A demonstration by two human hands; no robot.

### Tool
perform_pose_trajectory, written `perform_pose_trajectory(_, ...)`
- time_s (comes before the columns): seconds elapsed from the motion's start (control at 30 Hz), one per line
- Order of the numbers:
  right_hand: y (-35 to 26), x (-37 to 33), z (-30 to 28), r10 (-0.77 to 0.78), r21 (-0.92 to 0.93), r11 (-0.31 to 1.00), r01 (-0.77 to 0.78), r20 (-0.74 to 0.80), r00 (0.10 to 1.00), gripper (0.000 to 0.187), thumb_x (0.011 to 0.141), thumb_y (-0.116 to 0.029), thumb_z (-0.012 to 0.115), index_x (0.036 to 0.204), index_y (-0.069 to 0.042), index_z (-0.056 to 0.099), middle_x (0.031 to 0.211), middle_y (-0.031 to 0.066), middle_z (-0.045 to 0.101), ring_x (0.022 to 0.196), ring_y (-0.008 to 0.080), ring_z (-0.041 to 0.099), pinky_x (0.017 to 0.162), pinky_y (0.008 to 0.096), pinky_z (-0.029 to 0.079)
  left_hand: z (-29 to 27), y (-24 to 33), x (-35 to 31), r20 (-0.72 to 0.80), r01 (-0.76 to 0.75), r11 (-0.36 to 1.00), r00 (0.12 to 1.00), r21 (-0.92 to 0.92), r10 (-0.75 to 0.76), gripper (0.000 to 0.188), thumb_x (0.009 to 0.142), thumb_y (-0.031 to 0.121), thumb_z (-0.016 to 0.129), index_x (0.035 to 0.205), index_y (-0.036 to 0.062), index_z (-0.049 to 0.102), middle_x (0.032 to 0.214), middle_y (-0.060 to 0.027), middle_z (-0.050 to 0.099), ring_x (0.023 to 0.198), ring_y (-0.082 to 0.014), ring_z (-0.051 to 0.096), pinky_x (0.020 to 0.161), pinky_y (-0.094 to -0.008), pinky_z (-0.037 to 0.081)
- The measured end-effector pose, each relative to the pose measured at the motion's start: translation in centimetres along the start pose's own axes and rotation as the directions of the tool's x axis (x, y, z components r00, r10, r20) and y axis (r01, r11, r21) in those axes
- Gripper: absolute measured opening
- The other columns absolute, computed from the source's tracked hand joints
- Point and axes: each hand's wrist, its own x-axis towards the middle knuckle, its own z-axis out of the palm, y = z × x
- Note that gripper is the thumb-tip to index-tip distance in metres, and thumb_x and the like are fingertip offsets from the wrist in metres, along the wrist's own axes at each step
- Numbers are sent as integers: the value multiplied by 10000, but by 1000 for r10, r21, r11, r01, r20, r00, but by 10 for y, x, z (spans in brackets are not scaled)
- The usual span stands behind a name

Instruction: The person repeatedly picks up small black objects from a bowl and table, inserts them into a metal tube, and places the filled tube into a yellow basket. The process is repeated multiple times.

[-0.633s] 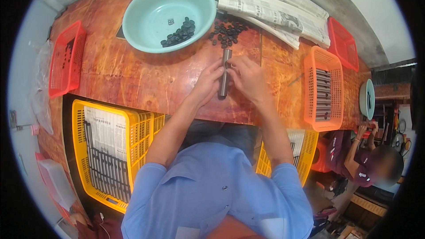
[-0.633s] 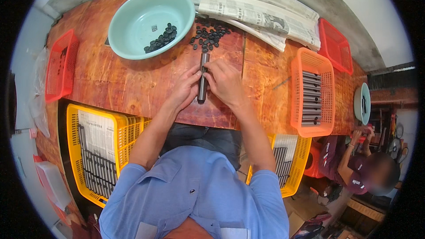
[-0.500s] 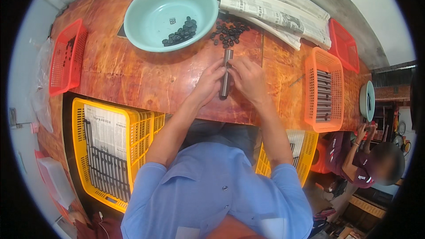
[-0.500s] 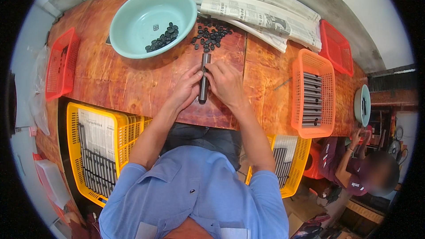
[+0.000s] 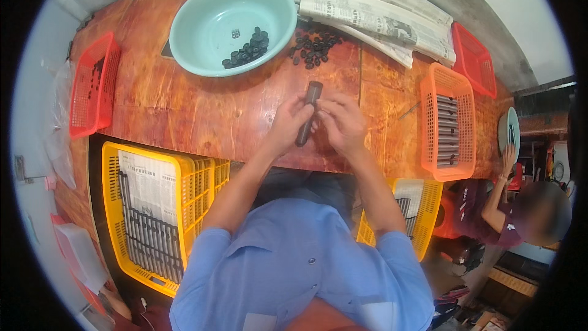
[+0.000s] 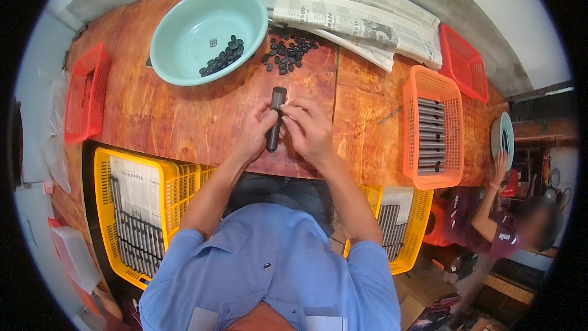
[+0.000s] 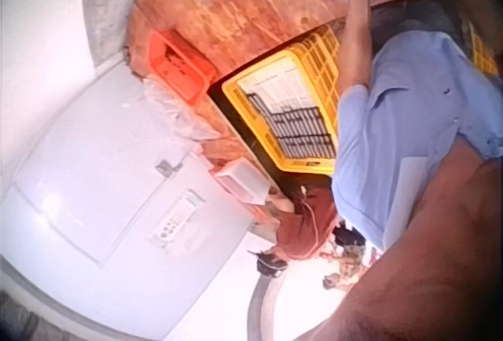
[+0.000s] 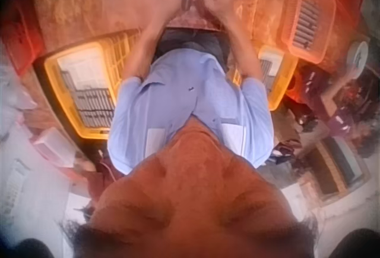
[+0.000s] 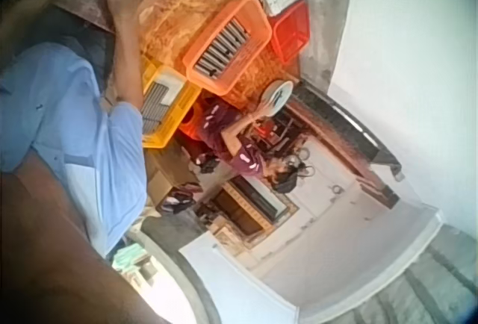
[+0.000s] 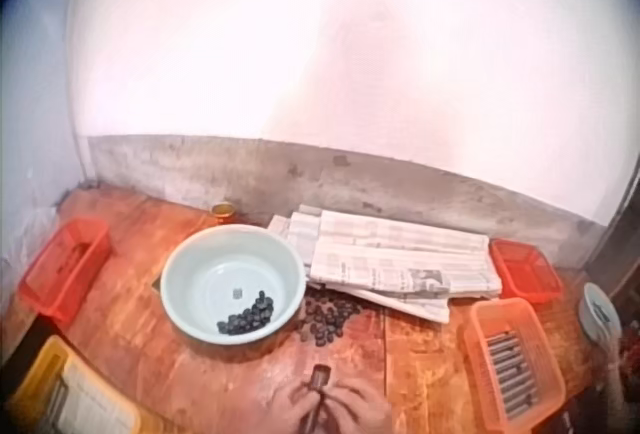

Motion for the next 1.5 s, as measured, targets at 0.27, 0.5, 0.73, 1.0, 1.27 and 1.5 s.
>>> perform_pose_trajectory(0.27, -28, 8, -38, 478, 423, 728, -539, 250, 842, 184, 924, -15, 715, 1103, 32, 715, 1079, 80, 660, 740, 85, 635, 629, 227, 507, 31, 28, -29, 114, 36, 999, 993, -25, -33, 416, 1024, 340, 644, 1279, 20, 571, 931, -74, 680, 721, -127, 646, 654, -247, 523)
perform_pose_trajectory(0.5, -41, 8, -47, 429, 471, 710, -523, 300, 852, 181, 918, -14, 724, 1088, 47, 707, 1076, 91, 658, 723, 85, 650, 602, 219, 500, 34, 33, -44, 135, 88, 996, 987, -4, -86, 475, 1020, 396, 623, 1321, 33, 568, 933, -49, 657, 768, -108, 627, 695, -244, 509)
perform_pose_trajectory(0.73, -46, 6, -51, 455, 524, 641, -561, 329, 828, 174, 921, -18, 721, 1083, 42, 700, 1055, 85, 659, 724, 83, 656, 611, 214, 494, 39, 29, -49, 152, 58, 998, 987, -18, -54, 317, 1040, 320, 613, 1199, 48, 582, 922, -31, 643, 769, -91, 609, 698, -240, 499)
perform_pose_trajectory(1.0, -39, -3, -48, 567, 636, 473, -610, 311, 763, 120, 988, -74, 684, 1054, 24, 661, 991, 41, 631, 675, 79, 603, 588, 227, 466, 54, 25, -44, 82, 87, 991, 992, 99, -95, 282, 1070, 148, 572, 1305, -7, 560, 941, -54, 649, 765, -106, 624, 697, -259, 532)
perform_pose_trajectory(1.27, -27, -9, -55, 584, 634, 425, -646, 354, 731, 175, 1019, -121, 647, 1117, 23, 668, 1041, 41, 660, 824, 101, 624, 743, 258, 517, 52, 25, -45, 152, 38, 979, 986, 201, -69, 390, 1076, 222, 588, 1392, 4, 517, 1034, -67, 648, 874, -124, 643, 770, -287, 542)
perform_pose_trajectory(1.5, -11, -12, -52, 588, 522, 563, -640, 292, 755, 222, 994, -135, 660, 1147, 19, 707, 1031, 45, 682, 890, 97, 631, 791, 258, 512, 48, 40, -37, 184, -259, 587, 965, 767, 186, 374, 1028, 136, 608, 1364, -15, 541, 1091, -149, 665, 978, -283, 663, 854, -385, 519)
